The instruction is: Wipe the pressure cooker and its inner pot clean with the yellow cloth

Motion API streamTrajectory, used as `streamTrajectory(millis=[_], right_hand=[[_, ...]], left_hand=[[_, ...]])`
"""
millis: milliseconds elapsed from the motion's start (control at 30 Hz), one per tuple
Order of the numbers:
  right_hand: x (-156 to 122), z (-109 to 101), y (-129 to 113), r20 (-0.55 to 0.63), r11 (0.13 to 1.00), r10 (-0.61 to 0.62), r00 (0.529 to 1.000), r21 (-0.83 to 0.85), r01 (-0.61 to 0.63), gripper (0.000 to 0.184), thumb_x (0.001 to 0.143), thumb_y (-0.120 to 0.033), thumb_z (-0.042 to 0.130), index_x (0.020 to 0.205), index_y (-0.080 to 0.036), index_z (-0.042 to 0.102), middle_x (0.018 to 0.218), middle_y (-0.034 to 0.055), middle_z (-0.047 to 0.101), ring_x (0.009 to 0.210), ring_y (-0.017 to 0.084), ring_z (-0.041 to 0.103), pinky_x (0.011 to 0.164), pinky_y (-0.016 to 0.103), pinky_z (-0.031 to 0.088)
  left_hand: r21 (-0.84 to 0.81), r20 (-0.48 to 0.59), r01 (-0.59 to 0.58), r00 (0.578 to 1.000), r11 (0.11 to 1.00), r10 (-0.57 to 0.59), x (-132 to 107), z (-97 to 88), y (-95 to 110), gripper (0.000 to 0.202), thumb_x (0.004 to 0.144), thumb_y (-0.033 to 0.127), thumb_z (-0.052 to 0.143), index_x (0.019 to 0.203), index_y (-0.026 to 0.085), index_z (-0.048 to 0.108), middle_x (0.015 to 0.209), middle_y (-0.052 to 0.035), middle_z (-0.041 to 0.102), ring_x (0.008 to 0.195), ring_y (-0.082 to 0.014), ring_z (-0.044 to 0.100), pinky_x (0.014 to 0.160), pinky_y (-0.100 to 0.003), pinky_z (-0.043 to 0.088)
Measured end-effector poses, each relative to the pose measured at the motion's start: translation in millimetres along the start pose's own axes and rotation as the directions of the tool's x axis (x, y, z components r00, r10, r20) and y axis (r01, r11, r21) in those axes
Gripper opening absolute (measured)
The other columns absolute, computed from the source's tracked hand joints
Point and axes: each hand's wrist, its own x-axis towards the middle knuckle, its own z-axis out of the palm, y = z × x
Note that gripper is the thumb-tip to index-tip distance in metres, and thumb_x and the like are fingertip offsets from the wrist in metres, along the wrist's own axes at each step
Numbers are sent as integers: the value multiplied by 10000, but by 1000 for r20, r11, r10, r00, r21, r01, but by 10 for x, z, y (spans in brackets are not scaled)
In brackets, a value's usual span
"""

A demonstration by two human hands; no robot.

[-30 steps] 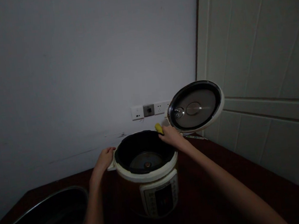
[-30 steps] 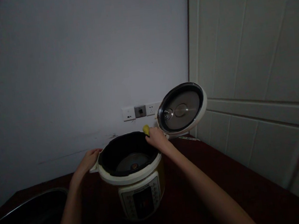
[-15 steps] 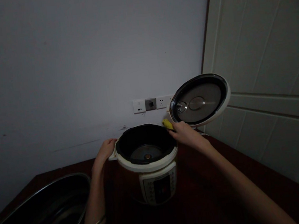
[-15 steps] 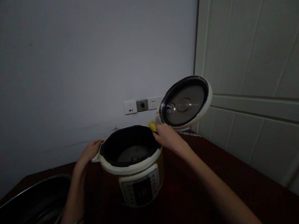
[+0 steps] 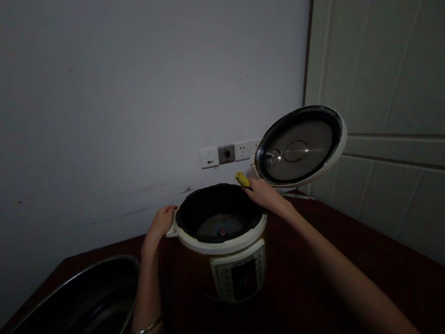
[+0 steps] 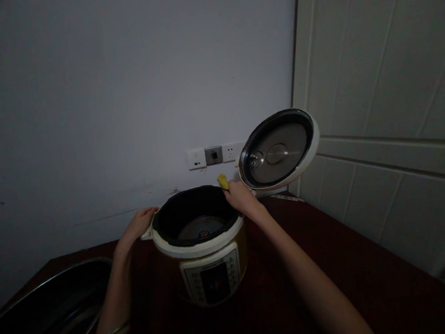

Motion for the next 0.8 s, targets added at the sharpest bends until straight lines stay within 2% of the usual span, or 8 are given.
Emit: streamTrajectory(millis=[133,233,333,400,467,567,633,800], right_hand=[[-223,-45,2,-42,999,16,999,37,-15,275,904,-293,394,992,-100,569,974,174,654,927,246,614,759,281,408],[-402,-99,45,-92,995,-34,995,92,43,239,899,-278,411,962,-112,571,964,148,652,923,227,608,774,273,403],[-467,-187,90,-64,990,-63,996,123,71,241,896,-294,421,949,-119,577,951,133,653,906,214,610,760,263,405],[-404,-238,88,-20,994,-51,998,96,53,263,894,-318,420,936,-119,587,923,138,658,880,223,618,729,269,409],[-267,-249,56,-26,998,-36,999,47,37,271,894,-306,409,971,-114,584,934,149,659,879,235,623,720,275,407],[-21,-175,-10,-57,999,-44,997,15,45,282,904,-250,382,1081,-107,547,1014,158,649,938,225,614,751,259,396],[102,-92,-30,-23,999,-46,999,22,47,278,904,-248,392,1080,-104,553,1017,152,654,948,213,613,749,241,395],[114,24,-6,5,1000,-5,1000,21,5,293,907,-281,394,1047,-95,572,1015,164,657,952,223,615,746,242,400]], left_hand=[[34,-5,-28,1000,999,29,-5,-5,-3,430,682,403,357,795,119,659,871,-126,697,839,-236,621,805,-318,447],[56,0,-22,1000,998,22,-25,-12,33,433,689,389,348,814,118,662,893,-123,697,863,-233,623,816,-306,443],[71,-6,3,1000,997,-3,-51,-19,89,436,686,370,350,835,105,663,932,-133,693,895,-235,619,828,-304,439],[61,-17,19,1000,998,-18,-67,-22,125,430,687,362,354,839,102,661,941,-133,693,906,-235,617,840,-307,435],[44,-21,27,999,999,-26,-80,-26,150,409,687,356,363,822,111,661,919,-120,698,897,-235,619,843,-313,436],[27,-15,33,999,999,-33,-88,-29,156,374,687,351,382,794,126,661,886,-103,703,876,-237,624,835,-320,441],[20,-26,40,999,999,-39,-87,-29,145,364,693,350,386,790,131,660,883,-97,704,880,-236,623,838,-322,441],[34,-29,41,999,999,-40,-76,-35,128,376,690,350,389,811,121,662,922,-113,699,915,-241,612,866,-333,429]])
